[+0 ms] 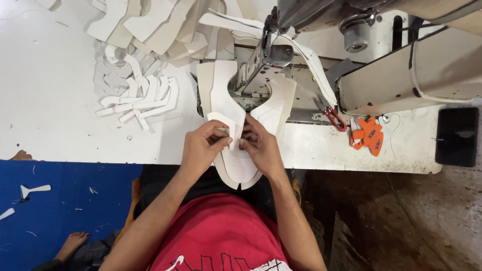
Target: The person uses a sewing machine to stitch white shoe parts together. They align the pieces under the needle, sew them, and then use scissors to cut the thread. The finished pieces are placed on the table.
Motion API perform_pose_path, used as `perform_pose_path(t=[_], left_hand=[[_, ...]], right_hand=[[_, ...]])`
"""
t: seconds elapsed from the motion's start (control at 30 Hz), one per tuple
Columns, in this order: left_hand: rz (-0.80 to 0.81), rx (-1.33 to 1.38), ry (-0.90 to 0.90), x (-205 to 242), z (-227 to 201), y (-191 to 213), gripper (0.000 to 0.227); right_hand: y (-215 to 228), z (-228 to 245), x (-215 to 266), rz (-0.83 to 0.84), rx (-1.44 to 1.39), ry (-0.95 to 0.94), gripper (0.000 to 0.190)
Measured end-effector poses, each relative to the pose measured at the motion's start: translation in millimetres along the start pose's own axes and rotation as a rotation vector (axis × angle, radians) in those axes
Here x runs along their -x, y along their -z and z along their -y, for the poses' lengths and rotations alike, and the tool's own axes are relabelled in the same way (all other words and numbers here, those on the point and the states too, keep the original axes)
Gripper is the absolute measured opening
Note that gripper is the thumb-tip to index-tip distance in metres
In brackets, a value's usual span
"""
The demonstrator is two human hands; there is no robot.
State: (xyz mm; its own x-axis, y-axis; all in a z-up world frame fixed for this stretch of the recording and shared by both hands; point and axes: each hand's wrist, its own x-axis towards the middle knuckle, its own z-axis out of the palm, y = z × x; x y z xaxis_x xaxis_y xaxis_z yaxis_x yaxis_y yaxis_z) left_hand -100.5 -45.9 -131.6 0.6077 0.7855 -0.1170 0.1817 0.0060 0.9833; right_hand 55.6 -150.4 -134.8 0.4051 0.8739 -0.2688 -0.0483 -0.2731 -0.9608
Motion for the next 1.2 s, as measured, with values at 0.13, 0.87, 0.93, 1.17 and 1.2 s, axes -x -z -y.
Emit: perform_pose_path(t=[0.13, 0.87, 0.93, 1.17, 1.2], left_hand=[[0.014, 0.07, 0.057, -3, 1, 2, 0.026], [0.066, 0.634, 0.268, 6, -22, 18, 0.044], [0.038, 0.649, 0.246, 1, -24, 8, 0.041], [-0.091, 0.528, 0.192, -2, -31, -7, 0.032], [-0.093, 0.527, 0.192, -1, -29, -8, 0.032]], right_hand=[[1, 8, 0, 0.037, 0.015, 0.006, 0.078], [-2, 34, 27, -0.009, -0.134, 0.009, 0.092], [-5, 28, 30, -0.004, -0.117, 0.032, 0.093], [-4, 16, 34, -0.025, -0.008, 0.064, 0.09], [-5, 22, 35, -0.023, -0.01, 0.064, 0.09]])
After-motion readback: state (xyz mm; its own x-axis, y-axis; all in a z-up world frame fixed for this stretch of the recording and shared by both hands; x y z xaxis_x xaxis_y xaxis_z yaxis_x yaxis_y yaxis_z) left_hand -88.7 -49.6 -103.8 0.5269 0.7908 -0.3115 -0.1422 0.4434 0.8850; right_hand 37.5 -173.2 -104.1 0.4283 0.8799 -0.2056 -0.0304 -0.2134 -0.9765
